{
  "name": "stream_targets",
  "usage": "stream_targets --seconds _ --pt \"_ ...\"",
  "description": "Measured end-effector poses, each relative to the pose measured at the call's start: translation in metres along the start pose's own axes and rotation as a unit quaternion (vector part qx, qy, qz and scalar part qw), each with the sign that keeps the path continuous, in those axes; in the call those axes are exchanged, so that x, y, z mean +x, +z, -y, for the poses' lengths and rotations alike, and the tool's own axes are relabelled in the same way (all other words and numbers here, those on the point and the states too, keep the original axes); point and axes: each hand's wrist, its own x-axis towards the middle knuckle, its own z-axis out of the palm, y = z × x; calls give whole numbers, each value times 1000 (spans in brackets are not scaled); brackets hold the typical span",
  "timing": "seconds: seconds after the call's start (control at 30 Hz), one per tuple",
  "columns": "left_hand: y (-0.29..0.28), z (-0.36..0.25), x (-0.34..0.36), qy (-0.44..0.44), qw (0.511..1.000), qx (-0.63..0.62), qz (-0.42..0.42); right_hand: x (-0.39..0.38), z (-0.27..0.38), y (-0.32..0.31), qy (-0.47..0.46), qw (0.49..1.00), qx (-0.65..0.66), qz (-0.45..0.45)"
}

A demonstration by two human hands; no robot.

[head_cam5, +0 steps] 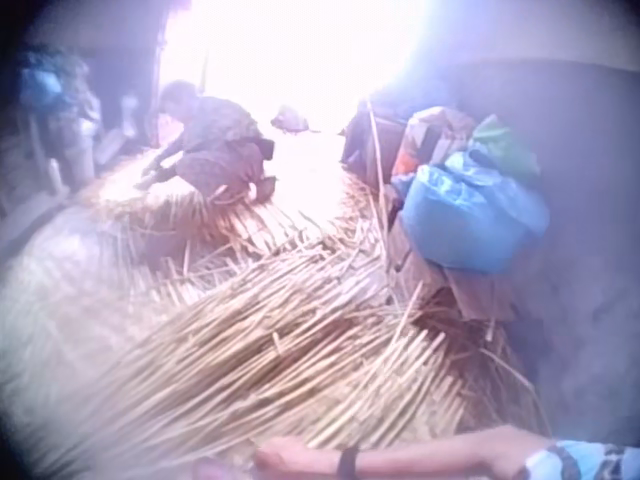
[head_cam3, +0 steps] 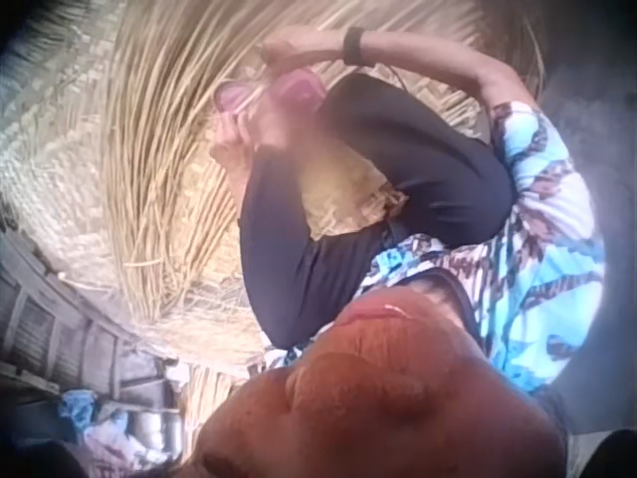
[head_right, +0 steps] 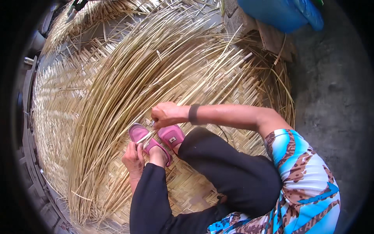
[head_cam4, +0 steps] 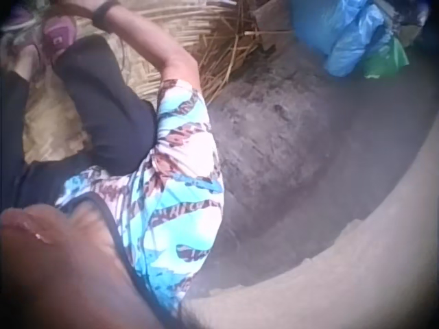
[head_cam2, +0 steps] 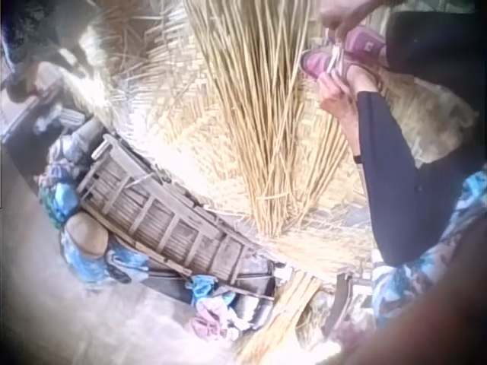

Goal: Weaving reeds or straw into large mats by hand.

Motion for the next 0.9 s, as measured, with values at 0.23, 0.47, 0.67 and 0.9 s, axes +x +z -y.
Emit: stream_targets --seconds 0.23,0.47,0.67,0.9 --pt "4 1 -2 -58 992 -106 28 -5 -15 15 -12 997 -16 -73" --pt "-37 78 -22 -111 991 -43 58 6 -45 -3 15 971 -201 -130" --pt "-46 81 -23 -174 975 -79 115 23 -60 -6 -8 967 -179 -183" --pt "-39 78 -21 -191 972 -135 19 32 -57 -6 -9 964 -172 -204"
